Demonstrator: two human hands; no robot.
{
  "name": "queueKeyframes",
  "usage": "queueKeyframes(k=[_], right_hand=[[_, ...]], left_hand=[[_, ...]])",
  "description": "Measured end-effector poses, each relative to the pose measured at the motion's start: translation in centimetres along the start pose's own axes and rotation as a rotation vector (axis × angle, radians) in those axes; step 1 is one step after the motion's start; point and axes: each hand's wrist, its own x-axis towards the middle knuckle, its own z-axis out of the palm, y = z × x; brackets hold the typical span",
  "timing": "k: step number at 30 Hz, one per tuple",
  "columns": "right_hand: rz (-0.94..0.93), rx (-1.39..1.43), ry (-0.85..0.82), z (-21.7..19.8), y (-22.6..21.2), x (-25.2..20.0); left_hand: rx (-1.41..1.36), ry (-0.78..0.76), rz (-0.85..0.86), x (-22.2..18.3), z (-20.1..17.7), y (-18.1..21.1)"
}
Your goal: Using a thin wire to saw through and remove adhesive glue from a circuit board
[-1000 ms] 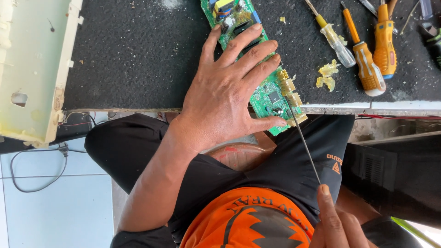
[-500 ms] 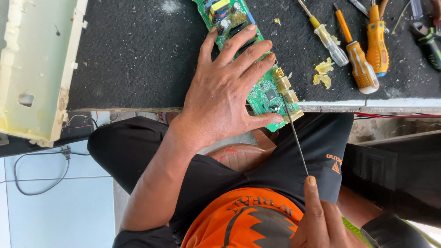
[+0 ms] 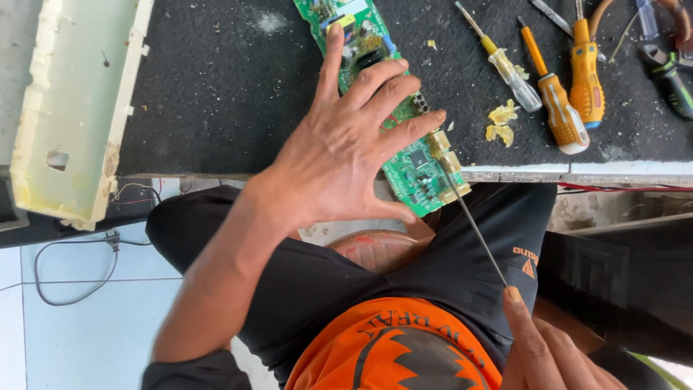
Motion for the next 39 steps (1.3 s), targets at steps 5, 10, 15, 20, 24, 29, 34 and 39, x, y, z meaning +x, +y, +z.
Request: queueKeyframes(k=[5,10,15,20,24,29,34,39], right_hand=[[0.019,0.02,0.012,0.1,0.6,-0.3],[-0.009,0.019,0.008,-0.5,0.5,0.8],[0.097,0.082,0.004,-1.3,-0.2,1.6],[0.2,0.155,-0.191,-2.3,-1.6,2.9],[0.163,0.214,-0.213,-0.9,-1.4,2.1],[0.062,0.084,-0.13,0.5,-1.0,1.1],[0.128,0.073,-0.105,0.2,-2.2,2.1],[0.143,0.183,-0.092,1.5,-2.0,1.1]], left_hand=[[0.052,-0.03,0.195,1.0,-0.7,-1.5],[0.002,-0.077,0.278,2.1,-0.3,-2.7],[0.017,-0.033,0.307,2.5,-0.1,-2.5],[-0.075,-0.063,0.165,1.8,0.9,-1.8],[-0.054,-0.027,0.121,1.4,1.4,-1.2],[-0.068,-0.054,0.057,1.1,1.1,-0.8],[-0.11,0.014,0.038,0.9,0.9,-0.6],[-0.117,0.04,0.05,1.0,1.2,-0.7]])
